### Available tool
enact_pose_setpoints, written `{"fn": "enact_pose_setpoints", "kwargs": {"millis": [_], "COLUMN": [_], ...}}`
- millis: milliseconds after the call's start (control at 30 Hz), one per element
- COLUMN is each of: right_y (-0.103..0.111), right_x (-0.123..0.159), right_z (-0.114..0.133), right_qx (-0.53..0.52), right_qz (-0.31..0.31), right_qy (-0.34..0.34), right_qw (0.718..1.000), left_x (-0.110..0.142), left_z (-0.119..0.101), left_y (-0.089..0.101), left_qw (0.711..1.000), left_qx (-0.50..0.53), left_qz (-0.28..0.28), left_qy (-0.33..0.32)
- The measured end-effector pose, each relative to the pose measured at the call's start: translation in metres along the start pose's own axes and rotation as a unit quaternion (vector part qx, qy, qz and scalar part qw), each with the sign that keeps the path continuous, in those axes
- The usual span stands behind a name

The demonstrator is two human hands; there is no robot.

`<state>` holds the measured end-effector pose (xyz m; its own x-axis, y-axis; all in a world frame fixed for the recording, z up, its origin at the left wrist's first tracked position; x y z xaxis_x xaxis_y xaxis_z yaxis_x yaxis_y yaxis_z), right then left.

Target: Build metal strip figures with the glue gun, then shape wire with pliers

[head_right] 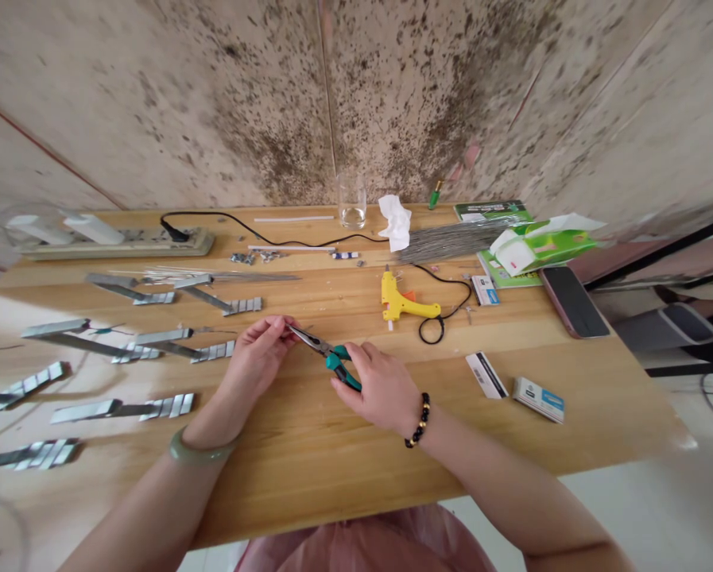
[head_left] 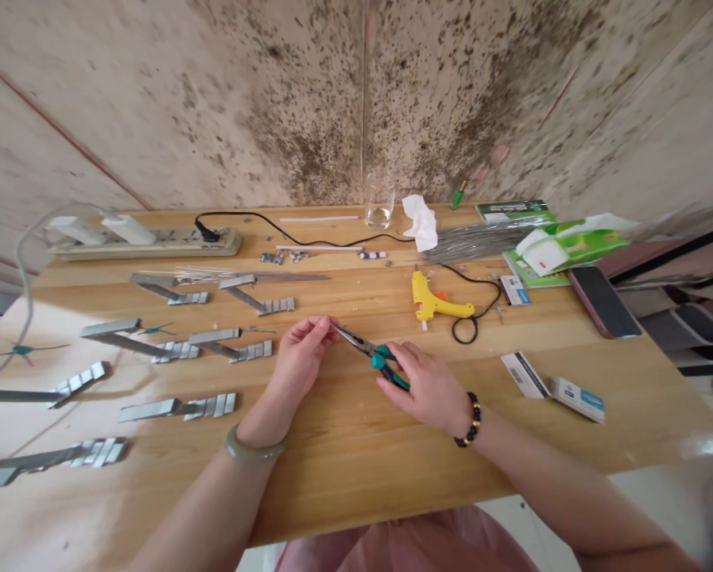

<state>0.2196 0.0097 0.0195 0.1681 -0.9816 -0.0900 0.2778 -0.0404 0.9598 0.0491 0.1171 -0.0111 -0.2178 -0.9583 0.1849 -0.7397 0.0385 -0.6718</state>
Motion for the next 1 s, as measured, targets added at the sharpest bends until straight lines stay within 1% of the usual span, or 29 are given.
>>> {"fn": "enact_pose_setpoints", "kwargs": {"millis": [367,533,800,1000], "right_y": [-0.0022,-0.0053,-0.0039,-0.0044], "right_x": [-0.001,-0.0006,-0.0004,0.0], "right_z": [-0.0012,-0.0002,-0.0002,-0.0003], "right_qx": [-0.006,0.012,-0.01,-0.008], "right_qz": [-0.013,-0.004,-0.017,-0.012], "right_qy": [-0.002,-0.002,-0.01,-0.008], "right_qw": [1.0,1.0,1.0,1.0], "left_x": [-0.0004,-0.0009,-0.0014,-0.0018], "left_z": [-0.0007,-0.0019,-0.002,-0.0018], "left_y": [0.0003,0.0001,0.0012,0.0023], "left_qw": [1.0,1.0,1.0,1.0], "left_qx": [-0.004,0.01,0.008,0.015], "left_qz": [-0.001,-0.006,-0.015,-0.017], "left_qy": [-0.008,-0.023,-0.021,-0.02]}}
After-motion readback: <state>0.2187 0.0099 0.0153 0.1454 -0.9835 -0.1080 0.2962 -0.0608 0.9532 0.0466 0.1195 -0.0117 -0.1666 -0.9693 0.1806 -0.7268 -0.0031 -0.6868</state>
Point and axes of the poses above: each hand's wrist, its own x-axis away from the middle knuckle, its own y-axis out of the back of the hand, z = x × y, the point moved 4 cm from there along -x, towards the middle knuckle, and after that the axes turned 13 degrees about x, right-handed, at the moved point
